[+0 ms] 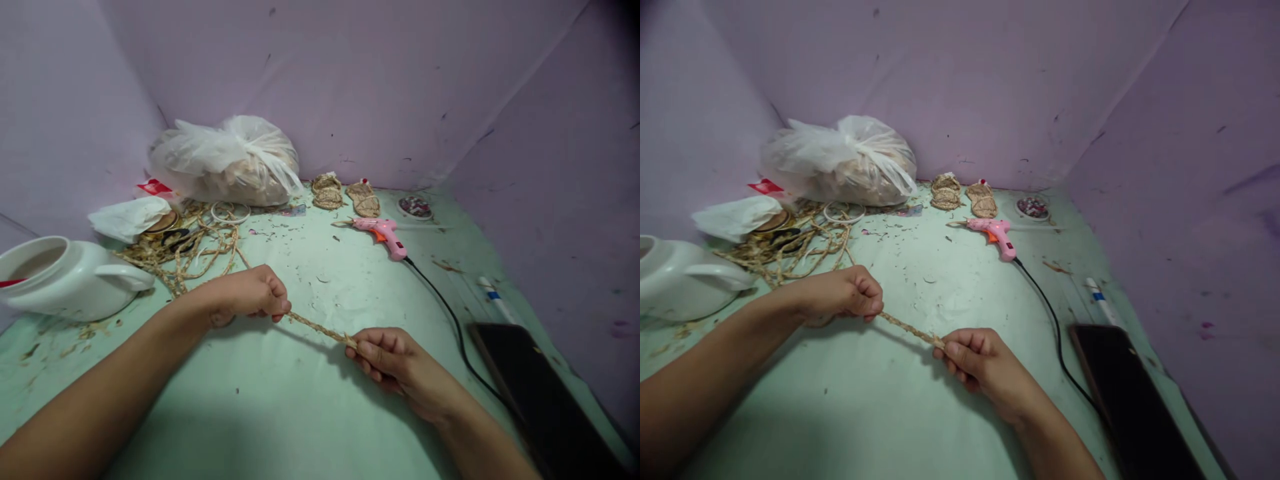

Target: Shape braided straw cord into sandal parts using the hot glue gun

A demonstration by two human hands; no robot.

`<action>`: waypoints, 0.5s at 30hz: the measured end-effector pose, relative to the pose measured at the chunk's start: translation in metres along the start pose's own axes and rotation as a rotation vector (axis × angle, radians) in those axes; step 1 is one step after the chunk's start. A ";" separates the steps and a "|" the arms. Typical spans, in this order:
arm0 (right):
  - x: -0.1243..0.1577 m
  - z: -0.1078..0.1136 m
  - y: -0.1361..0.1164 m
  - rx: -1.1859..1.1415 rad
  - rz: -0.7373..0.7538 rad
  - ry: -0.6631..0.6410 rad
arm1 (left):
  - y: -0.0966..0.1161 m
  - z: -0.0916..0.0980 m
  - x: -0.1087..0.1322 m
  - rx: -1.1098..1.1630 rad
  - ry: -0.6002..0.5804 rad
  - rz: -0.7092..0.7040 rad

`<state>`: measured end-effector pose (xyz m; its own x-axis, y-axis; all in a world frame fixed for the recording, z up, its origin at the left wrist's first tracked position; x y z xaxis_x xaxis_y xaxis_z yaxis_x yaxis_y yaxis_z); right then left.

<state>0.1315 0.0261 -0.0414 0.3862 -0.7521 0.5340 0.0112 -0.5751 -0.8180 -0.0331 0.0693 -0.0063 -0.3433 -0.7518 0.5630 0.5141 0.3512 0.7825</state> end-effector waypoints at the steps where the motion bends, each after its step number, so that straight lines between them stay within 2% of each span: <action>1: 0.000 -0.001 0.000 -0.004 0.001 -0.003 | -0.001 0.000 -0.001 0.003 -0.002 -0.002; 8: 0.001 -0.004 -0.002 0.012 0.048 -0.010 | -0.007 0.004 -0.005 -0.036 0.026 0.020; 12: 0.006 -0.014 -0.004 -0.014 0.080 -0.089 | -0.012 0.004 -0.009 -0.110 0.027 0.014; 15: 0.007 -0.023 -0.005 -0.071 0.104 -0.150 | -0.010 0.003 -0.012 -0.228 0.037 -0.047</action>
<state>0.1133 0.0161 -0.0286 0.5153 -0.7550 0.4055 -0.0988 -0.5224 -0.8470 -0.0360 0.0764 -0.0203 -0.3438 -0.7859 0.5140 0.6640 0.1836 0.7249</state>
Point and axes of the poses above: each hand's wrist, its own x-axis away from the middle knuckle, its own z-axis out of the back of the hand, y = z × x, the point moved 9 cm from there along -x, towards the middle knuckle, and after that the axes turned 5 degrees about y, right-handed, at the moved point
